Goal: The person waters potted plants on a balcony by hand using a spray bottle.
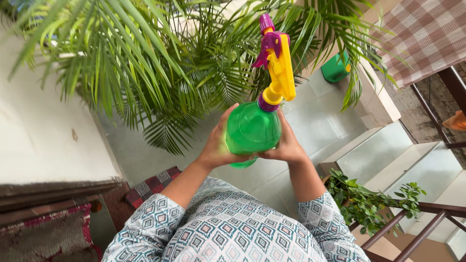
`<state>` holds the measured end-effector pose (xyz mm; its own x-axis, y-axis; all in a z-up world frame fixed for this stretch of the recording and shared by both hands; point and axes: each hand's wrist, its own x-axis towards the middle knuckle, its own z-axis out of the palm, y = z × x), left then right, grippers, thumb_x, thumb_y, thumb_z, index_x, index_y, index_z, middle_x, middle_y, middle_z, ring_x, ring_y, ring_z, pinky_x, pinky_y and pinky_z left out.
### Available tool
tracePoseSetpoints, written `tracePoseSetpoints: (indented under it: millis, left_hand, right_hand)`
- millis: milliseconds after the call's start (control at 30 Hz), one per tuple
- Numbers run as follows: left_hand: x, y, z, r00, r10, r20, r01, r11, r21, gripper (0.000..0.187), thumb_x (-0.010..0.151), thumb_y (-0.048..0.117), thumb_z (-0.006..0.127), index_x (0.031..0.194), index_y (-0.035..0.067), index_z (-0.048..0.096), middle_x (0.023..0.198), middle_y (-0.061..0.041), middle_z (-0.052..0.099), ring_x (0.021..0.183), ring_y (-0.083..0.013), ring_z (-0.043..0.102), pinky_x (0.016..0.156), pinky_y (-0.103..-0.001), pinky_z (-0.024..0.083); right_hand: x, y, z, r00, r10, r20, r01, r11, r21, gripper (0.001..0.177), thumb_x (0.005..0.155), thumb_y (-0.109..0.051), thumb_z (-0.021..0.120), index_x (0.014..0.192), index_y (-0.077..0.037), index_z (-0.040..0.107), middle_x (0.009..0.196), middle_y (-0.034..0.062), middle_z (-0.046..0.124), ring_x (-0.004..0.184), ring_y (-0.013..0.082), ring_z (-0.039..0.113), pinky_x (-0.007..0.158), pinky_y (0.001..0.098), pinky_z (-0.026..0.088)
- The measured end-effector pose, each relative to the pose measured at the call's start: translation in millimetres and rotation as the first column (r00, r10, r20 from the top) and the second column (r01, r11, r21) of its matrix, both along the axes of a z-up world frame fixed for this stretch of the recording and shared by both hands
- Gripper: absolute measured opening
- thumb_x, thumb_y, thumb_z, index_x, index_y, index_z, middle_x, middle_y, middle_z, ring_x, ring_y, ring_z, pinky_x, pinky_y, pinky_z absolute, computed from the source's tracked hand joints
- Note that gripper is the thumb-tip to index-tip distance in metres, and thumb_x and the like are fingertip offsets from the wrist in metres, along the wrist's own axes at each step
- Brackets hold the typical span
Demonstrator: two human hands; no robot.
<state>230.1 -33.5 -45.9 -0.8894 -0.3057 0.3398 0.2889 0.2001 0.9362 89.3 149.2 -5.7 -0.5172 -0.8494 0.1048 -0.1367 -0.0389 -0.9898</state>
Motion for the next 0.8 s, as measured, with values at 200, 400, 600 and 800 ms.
tracePoseSetpoints:
  millis: [200,400,600,800]
  left_hand:
    - [-1.5,-13.1,14.6,0.999,0.033,-0.036,-0.030,0.998,0.059,0.119,0.063,0.034,0.095,0.160,0.015,0.029,0.147,-0.013,0.059,0.133,-0.0306,0.063,0.113,-0.042,0.050]
    - [4.0,-17.3,13.7,0.998,0.055,-0.041,-0.057,0.998,-0.029,0.115,0.063,0.036,0.095,0.159,0.015,0.033,0.145,-0.014,0.061,0.128,-0.0324,0.067,0.109,-0.043,0.054]
    - [15.7,-20.4,11.9,0.999,0.040,0.001,-0.039,0.996,-0.075,0.115,0.063,0.038,0.094,0.157,0.014,0.032,0.143,-0.015,0.061,0.124,-0.0340,0.067,0.105,-0.043,0.055]
    - [29.7,-30.2,20.1,0.997,0.032,-0.065,-0.041,0.989,-0.139,0.114,0.064,0.037,0.096,0.156,0.013,0.032,0.144,-0.018,0.059,0.123,-0.0358,0.067,0.103,-0.044,0.055]
  right_hand:
    - [-17.6,-19.6,47.4,0.918,0.113,-0.379,-0.069,0.989,0.129,0.137,0.056,-0.051,0.090,0.166,0.000,0.027,0.168,0.0175,0.040,0.159,0.0302,0.035,0.131,0.0442,0.027]
    - [3.7,-59.6,93.1,0.978,-0.038,-0.203,-0.017,0.964,-0.264,0.108,0.089,-0.049,0.083,0.167,-0.002,0.026,0.157,0.0161,0.050,0.152,0.0263,0.048,0.130,0.0414,0.036]
    - [20.8,-88.5,89.2,0.868,-0.413,-0.278,0.289,0.873,-0.394,0.081,0.099,-0.022,0.079,0.161,-0.001,0.031,0.150,0.0091,0.045,0.142,0.0224,0.049,0.123,0.0394,0.044]
    - [38.2,-88.5,112.3,0.918,-0.273,-0.286,0.190,0.939,-0.286,0.082,0.096,-0.019,0.080,0.159,0.001,0.031,0.153,0.0144,0.051,0.148,0.0279,0.051,0.131,0.0421,0.036]
